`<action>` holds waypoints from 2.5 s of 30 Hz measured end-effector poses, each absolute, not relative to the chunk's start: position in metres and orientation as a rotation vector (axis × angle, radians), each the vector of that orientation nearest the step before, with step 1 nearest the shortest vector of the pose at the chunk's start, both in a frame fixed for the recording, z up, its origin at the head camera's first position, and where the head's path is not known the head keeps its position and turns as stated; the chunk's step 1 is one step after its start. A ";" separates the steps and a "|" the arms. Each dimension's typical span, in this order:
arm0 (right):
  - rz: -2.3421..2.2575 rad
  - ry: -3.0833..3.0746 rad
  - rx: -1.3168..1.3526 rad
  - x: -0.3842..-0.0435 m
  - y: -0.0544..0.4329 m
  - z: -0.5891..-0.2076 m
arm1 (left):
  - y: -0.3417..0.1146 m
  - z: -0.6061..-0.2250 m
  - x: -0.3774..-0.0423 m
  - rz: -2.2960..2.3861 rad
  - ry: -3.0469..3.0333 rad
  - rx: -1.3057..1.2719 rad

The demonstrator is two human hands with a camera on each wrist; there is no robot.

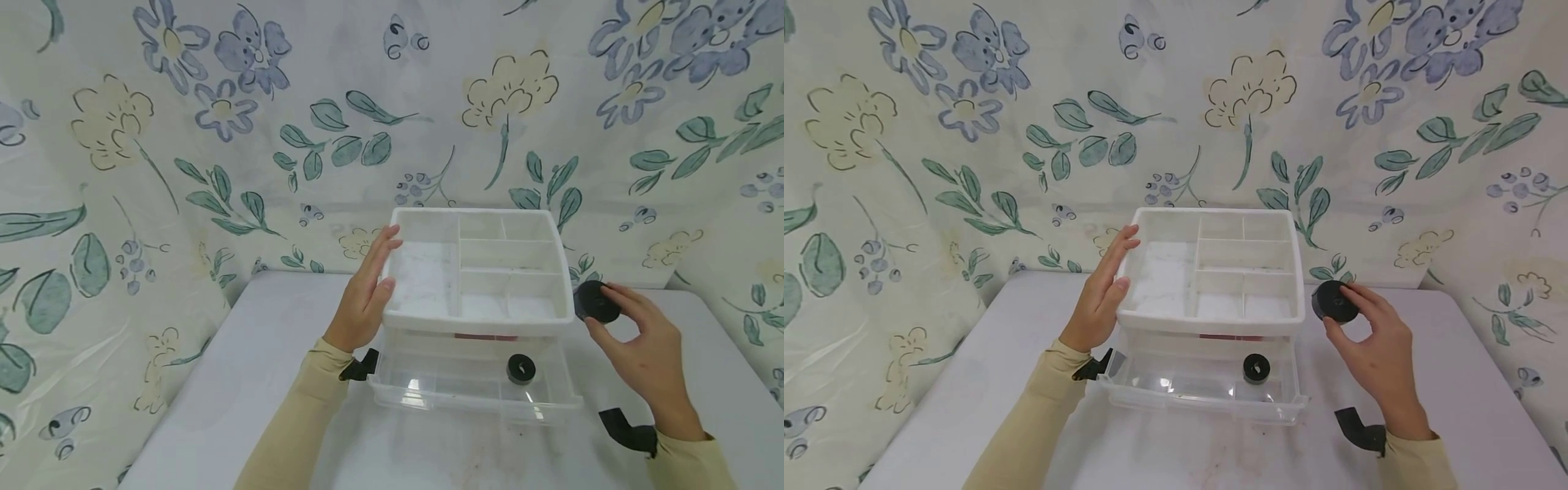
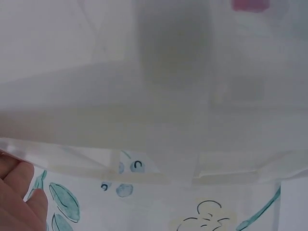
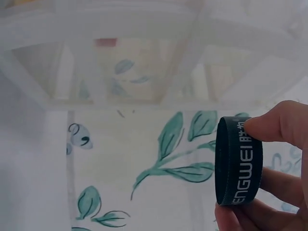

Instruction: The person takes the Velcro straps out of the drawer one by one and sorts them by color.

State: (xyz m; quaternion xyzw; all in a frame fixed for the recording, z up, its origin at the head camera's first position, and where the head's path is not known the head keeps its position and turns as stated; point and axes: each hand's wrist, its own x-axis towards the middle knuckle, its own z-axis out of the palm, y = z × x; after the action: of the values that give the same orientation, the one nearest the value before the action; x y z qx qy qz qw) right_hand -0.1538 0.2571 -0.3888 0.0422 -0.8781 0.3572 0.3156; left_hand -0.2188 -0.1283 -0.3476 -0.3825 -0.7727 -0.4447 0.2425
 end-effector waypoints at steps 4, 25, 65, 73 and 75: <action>0.908 -2.316 0.143 -0.159 0.258 -0.395 | -0.129 -0.347 -0.219 -1.218 -2.108 -1.047; 0.838 -2.468 0.084 -0.174 0.263 -0.421 | -0.129 -0.347 -0.219 -1.224 -2.135 -1.025; 0.856 -2.855 0.052 -0.187 0.276 -0.458 | -0.129 -0.348 -0.220 -1.220 -2.126 -1.021; 0.858 -2.909 0.046 -0.188 0.275 -0.463 | -0.128 -0.348 -0.219 -1.225 -2.136 -1.017; 0.854 -2.920 0.046 -0.189 0.275 -0.465 | -0.128 -0.347 -0.219 -1.228 -2.139 -1.016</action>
State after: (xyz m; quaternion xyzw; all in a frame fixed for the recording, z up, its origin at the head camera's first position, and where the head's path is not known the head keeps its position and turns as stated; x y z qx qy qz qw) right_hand -0.1891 0.2749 -0.4649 0.0149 -0.9585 0.2803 0.0496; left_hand -0.2188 -0.1279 -0.3475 -0.3701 -0.7795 -0.4474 0.2350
